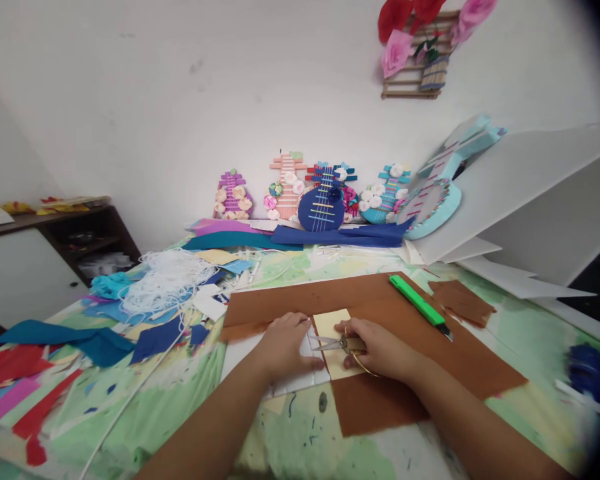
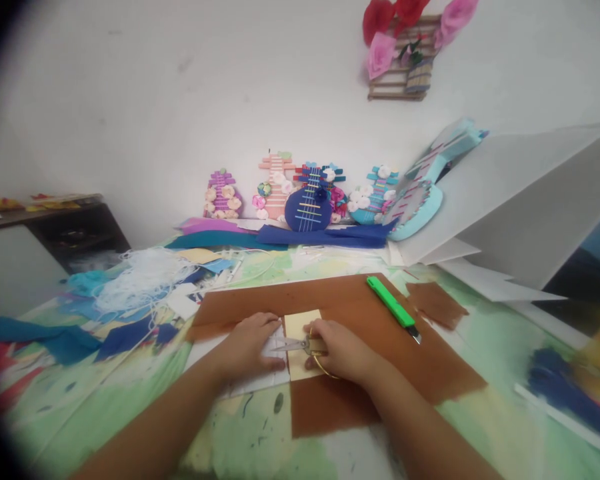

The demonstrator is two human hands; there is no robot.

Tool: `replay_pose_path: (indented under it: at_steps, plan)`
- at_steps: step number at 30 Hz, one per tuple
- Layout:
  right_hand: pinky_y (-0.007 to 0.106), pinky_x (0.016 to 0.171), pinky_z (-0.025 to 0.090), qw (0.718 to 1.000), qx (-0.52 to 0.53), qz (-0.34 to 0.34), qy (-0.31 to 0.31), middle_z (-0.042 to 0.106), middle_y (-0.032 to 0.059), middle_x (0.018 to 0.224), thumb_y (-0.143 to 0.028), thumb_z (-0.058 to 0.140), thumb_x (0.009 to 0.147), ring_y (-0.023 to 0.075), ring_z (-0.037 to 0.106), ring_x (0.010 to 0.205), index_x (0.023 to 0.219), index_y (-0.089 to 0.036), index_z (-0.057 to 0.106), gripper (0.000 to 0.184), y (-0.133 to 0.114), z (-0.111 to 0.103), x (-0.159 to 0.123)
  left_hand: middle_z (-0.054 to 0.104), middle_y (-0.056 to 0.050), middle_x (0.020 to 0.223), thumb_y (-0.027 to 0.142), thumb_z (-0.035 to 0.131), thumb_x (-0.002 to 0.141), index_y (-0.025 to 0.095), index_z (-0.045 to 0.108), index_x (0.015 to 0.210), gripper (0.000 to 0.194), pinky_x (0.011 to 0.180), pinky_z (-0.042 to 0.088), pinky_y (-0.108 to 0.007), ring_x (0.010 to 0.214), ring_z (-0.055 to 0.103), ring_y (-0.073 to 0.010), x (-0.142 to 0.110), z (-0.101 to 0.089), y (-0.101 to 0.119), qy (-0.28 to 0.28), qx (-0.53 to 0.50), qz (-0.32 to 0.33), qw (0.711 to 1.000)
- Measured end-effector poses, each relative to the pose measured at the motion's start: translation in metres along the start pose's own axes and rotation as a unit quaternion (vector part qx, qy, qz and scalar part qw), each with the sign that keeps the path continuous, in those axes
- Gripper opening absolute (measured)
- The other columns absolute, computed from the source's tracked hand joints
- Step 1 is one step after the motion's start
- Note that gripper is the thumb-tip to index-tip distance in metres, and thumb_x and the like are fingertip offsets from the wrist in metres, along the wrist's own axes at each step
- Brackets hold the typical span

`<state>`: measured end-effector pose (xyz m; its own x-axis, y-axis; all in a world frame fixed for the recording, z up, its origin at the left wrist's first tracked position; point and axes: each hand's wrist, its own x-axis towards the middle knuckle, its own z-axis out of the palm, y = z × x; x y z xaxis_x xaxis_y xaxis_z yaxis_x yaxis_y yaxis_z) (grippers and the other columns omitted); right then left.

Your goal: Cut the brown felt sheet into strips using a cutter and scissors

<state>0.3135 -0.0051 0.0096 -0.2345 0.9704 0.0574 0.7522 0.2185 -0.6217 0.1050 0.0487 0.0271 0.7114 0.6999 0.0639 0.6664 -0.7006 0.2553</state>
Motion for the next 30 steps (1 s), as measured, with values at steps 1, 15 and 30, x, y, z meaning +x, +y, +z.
replay_pose_path:
  at_steps: [1, 15, 30]
  plan:
    - [0.033, 0.082, 0.039, 1.0, 0.0, 0.001, 0.001, 0.052, 0.0074, 0.112, -0.032, 0.066, 0.059, 0.0223, 0.048, 0.1, 0.092, -0.02, 0.052, 0.038, -0.001, 0.0, 0.0, 0.043, -0.009, 0.12, 0.052, 0.058, 0.062, 0.019, 0.047, 0.113, 0.062, 0.09, 0.027, -0.034, 0.11, 0.036, -0.0262, 0.0, 0.0, 0.0, 0.0, 0.0, 0.001, 1.0]
    - [0.032, 0.081, 0.039, 1.0, -0.012, -0.003, 0.013, 0.053, 0.0078, 0.11, -0.033, 0.067, 0.058, 0.0219, 0.049, 0.099, 0.091, -0.019, 0.053, 0.038, 0.0, 0.002, 0.001, 0.043, -0.009, 0.117, 0.055, 0.049, 0.068, 0.02, 0.041, 0.119, 0.063, 0.089, 0.027, -0.037, 0.109, 0.034, -0.0264, -0.001, 0.005, 0.006, 0.019, 0.013, 0.004, 1.0]
    - [0.024, 0.046, 0.031, 0.967, -0.194, 0.133, 0.1, 0.06, 0.0027, 0.066, -0.034, 0.056, 0.066, 0.0176, 0.053, 0.058, 0.066, -0.021, 0.048, 0.016, 0.001, -0.033, -0.012, 0.042, -0.006, 0.124, 0.055, 0.052, 0.066, 0.019, 0.045, 0.117, 0.063, 0.096, 0.019, -0.038, 0.115, 0.03, -0.027, 0.006, 0.01, 0.018, -0.005, 0.017, 0.045, 0.999]
